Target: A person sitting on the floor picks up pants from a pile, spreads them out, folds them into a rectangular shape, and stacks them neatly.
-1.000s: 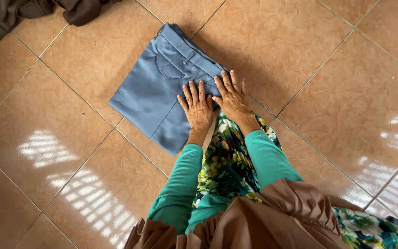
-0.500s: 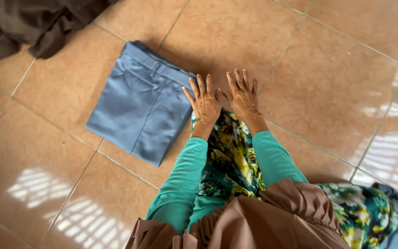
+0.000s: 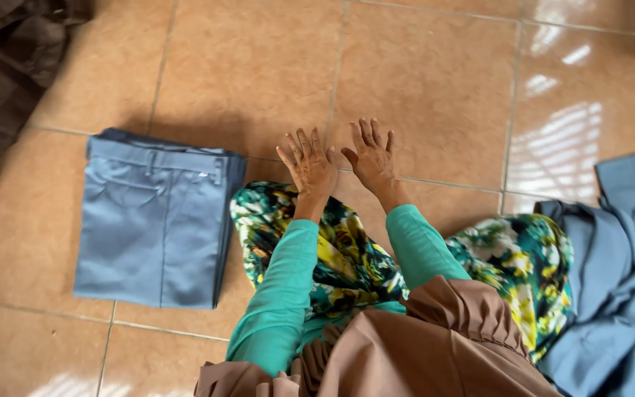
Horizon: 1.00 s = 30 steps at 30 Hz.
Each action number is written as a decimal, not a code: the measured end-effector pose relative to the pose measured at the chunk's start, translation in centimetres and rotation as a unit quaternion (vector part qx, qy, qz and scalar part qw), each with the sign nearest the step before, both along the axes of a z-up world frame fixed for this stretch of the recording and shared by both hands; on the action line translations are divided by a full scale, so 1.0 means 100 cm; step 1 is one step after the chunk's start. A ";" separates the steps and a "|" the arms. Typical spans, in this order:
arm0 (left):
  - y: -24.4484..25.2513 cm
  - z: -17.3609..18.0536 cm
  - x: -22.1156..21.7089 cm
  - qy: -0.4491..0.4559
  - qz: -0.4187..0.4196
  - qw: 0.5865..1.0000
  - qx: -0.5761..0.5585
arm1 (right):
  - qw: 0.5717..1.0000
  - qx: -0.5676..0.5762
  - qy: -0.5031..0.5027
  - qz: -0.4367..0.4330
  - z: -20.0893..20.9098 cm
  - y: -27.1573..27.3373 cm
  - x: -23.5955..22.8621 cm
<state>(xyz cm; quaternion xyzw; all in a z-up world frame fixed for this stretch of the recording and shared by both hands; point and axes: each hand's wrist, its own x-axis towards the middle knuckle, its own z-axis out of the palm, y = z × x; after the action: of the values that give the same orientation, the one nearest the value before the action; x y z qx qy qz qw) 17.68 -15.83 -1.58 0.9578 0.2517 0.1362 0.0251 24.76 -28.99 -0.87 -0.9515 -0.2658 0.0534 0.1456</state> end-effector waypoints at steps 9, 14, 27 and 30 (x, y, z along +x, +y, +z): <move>-0.104 0.015 0.028 0.249 -0.119 0.946 -0.169 | 0.987 -0.065 0.061 -0.134 -0.024 -0.118 -0.002; -0.194 0.019 0.062 0.218 -0.242 0.935 -0.142 | 0.969 -0.075 0.063 -0.226 0.018 -0.203 -0.003; -0.484 0.045 0.027 0.019 -0.539 0.835 -0.110 | 0.856 -0.040 -0.060 -0.512 0.029 -0.466 -0.106; -0.533 0.042 -0.013 0.033 -0.591 0.797 -0.119 | 0.822 -0.080 -0.113 -0.553 0.012 -0.513 -0.159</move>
<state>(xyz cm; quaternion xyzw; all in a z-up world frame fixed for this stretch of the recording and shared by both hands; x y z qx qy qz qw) 16.42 -69.18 2.65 0.9139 -0.3480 0.0321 0.2064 8.82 -80.33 0.30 -0.9464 0.2956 -0.1229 0.0434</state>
